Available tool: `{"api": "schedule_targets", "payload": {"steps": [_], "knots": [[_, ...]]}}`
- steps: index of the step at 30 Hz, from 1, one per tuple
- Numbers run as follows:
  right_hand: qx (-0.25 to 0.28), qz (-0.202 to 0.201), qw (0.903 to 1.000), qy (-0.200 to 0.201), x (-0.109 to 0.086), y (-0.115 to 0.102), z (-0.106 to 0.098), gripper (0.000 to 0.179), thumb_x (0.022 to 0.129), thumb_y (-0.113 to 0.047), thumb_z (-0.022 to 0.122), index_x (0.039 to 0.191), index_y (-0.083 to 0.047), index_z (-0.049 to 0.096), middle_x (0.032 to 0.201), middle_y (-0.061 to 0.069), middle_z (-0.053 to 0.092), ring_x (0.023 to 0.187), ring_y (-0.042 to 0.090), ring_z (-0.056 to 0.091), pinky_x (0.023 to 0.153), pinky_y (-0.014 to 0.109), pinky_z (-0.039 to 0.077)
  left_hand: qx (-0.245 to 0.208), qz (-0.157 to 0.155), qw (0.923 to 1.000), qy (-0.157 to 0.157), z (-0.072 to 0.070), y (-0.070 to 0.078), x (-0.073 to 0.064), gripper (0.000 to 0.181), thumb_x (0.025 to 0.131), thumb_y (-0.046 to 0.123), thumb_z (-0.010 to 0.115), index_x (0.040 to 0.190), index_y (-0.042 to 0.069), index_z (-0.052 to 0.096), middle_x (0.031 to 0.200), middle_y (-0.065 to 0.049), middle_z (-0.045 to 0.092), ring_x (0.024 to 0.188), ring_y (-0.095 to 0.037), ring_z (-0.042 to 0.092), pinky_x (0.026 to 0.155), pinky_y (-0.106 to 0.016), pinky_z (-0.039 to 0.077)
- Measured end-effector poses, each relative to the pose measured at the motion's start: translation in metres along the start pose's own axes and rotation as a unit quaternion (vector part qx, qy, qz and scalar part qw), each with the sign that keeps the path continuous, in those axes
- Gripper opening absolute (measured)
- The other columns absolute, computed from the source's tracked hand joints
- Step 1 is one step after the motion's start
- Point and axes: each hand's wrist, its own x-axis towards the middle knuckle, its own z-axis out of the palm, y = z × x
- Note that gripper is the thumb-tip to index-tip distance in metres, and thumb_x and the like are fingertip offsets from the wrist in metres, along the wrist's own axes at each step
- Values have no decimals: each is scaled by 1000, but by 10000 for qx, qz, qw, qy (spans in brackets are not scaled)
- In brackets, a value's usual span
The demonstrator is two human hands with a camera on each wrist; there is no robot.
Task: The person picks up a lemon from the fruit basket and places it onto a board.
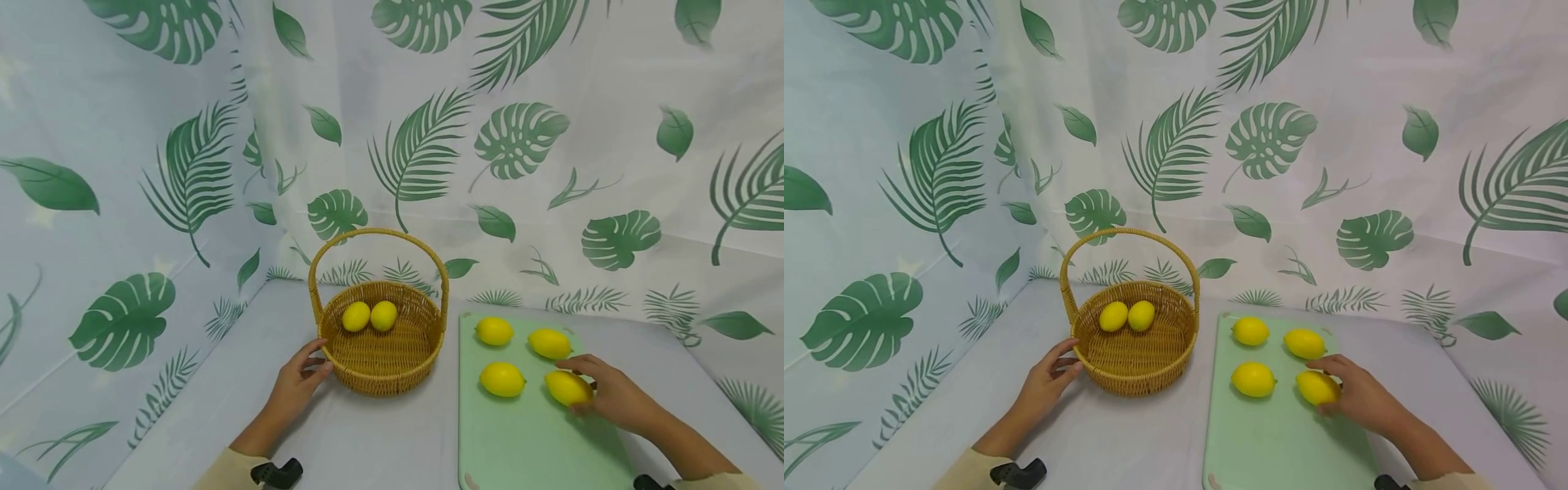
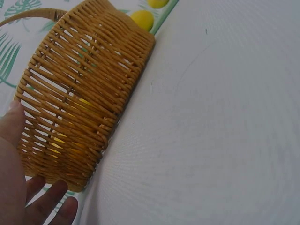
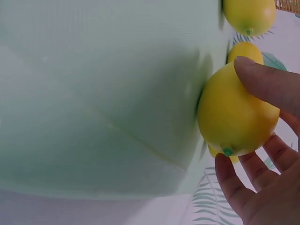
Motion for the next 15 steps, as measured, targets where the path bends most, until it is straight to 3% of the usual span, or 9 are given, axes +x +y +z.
{"api": "schedule_targets", "payload": {"steps": [7,15], "knots": [[26,-183,9998,9,0,-2,-5,73,65,-21,91,129,-4,60,123,13,56,108,35,55,78,37,55,10,71,10000,37,-1,4,0,56,93,36,66,142,13,50,142,-2,49,111,-23,60,86,-37,52],[275,-37,9993,-235,-2,-4,-6,74,68,-21,89,132,-3,57,127,15,54,110,36,55,81,44,54,-33,59,10000,48,0,3,-2,56,93,35,67,141,12,50,141,-4,50,111,-24,60,86,-37,52]]}}
